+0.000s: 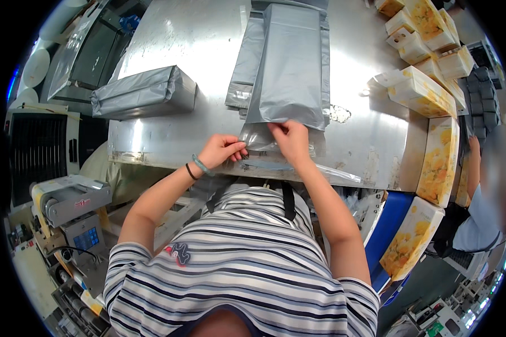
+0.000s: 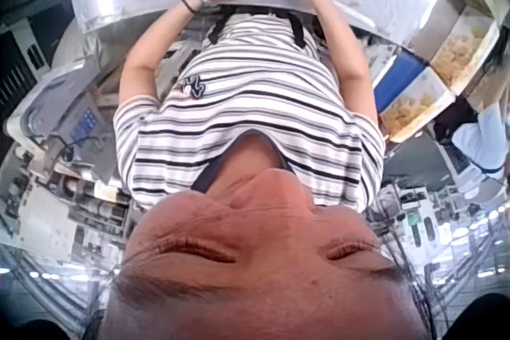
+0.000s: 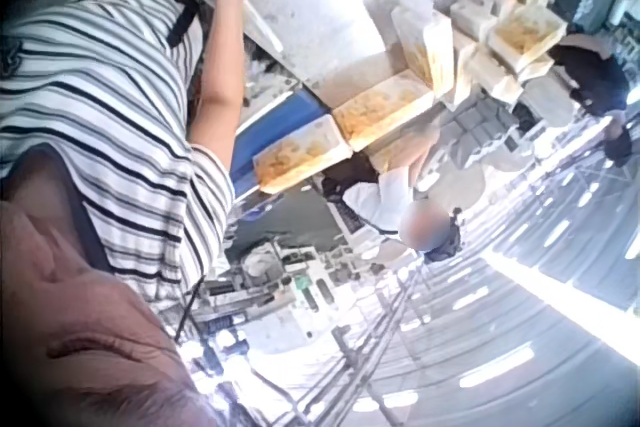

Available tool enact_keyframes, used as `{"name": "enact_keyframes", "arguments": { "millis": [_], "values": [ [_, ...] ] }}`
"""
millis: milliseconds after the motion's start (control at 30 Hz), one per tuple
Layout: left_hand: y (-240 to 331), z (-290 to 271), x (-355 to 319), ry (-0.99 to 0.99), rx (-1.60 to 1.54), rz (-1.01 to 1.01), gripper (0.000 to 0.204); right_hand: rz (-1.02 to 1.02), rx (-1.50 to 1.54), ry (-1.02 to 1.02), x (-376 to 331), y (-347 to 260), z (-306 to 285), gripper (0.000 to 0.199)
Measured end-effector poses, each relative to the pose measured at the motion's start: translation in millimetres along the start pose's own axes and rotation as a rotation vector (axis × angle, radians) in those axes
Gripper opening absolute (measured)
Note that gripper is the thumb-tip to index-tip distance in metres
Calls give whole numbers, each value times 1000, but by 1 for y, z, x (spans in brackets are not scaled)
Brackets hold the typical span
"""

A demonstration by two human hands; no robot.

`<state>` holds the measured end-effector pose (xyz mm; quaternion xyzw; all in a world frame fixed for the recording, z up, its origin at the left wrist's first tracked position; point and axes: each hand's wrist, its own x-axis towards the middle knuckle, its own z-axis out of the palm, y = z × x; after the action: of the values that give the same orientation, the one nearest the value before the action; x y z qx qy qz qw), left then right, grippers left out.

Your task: The person places rectangular boxes into silver plastic bags by hand and then stacks the bagged items together on a metal workstation.

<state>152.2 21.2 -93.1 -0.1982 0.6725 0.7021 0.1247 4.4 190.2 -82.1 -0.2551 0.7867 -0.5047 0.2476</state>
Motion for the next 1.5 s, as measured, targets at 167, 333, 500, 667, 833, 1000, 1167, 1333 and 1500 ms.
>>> {"name": "enact_keyframes", "arguments": {
  "millis": [167,333,500,667,833,1000,1167,1333,1500],
  "values": [
    [-4,-10,12,-64,136,147,18,-478,-186,12,-19,-13,39,19],
    [9,-32,1,-234,274,102,23,-29,694,2,-67,-9,-21,18],
    [32,-49,-17,158,758,469,30,377,-839,-839,-219,118,-117,25],
    [82,-34,1,324,1562,1047,46,-330,-1152,238,-103,-21,-132,47],
    [62,-30,34,82,1527,1350,23,-850,-1001,-368,-19,-7,-131,32],
    [37,-31,13,191,615,952,11,-105,172,-291,-20,16,-126,13],
    [22,27,56,505,-186,-91,46,-94,-329,241,-4,48,-48,35],
    [10,9,64,713,592,494,32,84,-661,140,-6,11,-58,35],
    [33,-11,99,609,38,407,39,130,425,347,15,30,-51,61]
  ]
}}
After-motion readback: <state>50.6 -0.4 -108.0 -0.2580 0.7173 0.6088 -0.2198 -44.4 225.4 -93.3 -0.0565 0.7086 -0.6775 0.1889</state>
